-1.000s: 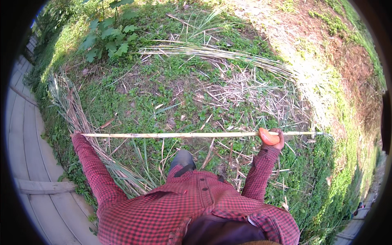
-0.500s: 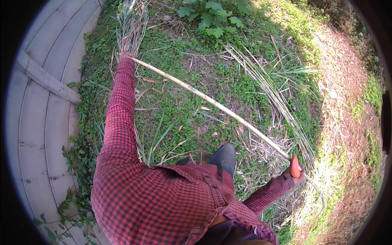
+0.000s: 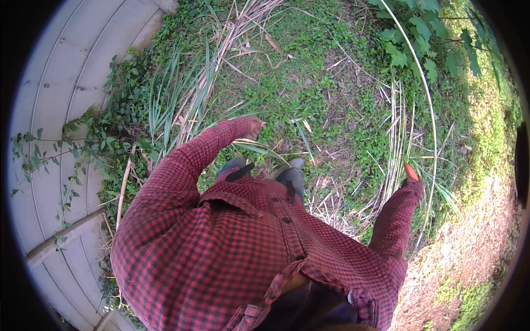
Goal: The person uses a machete to cut and process long bamboo stalks in an outdoor area. They hold the stalks with one hand and chop them into smaller pieces with the other, occasionally adjusting their grip and position while sitting on the ground.
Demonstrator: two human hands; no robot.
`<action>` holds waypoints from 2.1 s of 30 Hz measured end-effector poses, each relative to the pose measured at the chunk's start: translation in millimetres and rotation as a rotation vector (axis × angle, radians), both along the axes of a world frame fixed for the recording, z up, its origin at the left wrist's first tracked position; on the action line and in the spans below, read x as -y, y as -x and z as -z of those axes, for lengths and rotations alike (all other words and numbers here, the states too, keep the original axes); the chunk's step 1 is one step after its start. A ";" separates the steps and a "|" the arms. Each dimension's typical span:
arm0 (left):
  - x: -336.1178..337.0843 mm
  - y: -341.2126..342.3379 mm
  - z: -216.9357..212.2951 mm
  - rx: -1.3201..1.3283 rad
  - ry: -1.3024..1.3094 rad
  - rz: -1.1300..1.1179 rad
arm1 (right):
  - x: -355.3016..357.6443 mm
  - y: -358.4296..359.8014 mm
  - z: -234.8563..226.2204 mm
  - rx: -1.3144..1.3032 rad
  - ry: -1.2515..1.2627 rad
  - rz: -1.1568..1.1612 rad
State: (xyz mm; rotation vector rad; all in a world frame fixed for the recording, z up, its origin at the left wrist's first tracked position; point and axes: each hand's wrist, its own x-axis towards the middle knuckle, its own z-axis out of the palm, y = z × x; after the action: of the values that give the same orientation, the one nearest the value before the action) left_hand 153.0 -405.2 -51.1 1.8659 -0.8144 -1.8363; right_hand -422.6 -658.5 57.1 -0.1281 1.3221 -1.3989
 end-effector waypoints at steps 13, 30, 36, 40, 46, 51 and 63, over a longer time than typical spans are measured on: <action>-300.2 -61.9 156.8 -0.304 -0.500 -1.343 | -128.3 -320.8 133.9 -0.492 -0.274 -1.602; -281.5 -160.5 163.3 -0.255 -0.399 -1.615 | -100.7 -502.8 71.9 0.101 -0.482 -1.234; -216.6 -158.0 150.9 -0.040 -0.286 -1.604 | -58.0 -567.4 141.3 -0.043 -0.628 -1.530; -165.3 -189.3 150.2 -0.016 -0.216 -1.670 | -12.2 -662.1 182.7 -0.239 -0.684 -1.561; -55.1 -234.7 209.7 0.076 -0.114 -1.560 | 36.1 -721.2 205.5 -0.366 -0.588 -1.711; 62.3 -314.7 291.4 0.414 0.074 -1.249 | 71.4 -722.0 237.3 -0.226 -0.662 -1.734; 236.6 -487.7 490.1 0.762 0.099 -0.863 | 101.2 -736.9 246.9 -0.392 -0.486 -1.788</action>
State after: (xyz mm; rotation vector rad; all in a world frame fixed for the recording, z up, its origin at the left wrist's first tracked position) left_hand 640.7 -641.7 -541.2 2.3314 -0.1913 -0.5546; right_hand 314.3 -759.7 -189.8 -0.9886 1.1267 0.4781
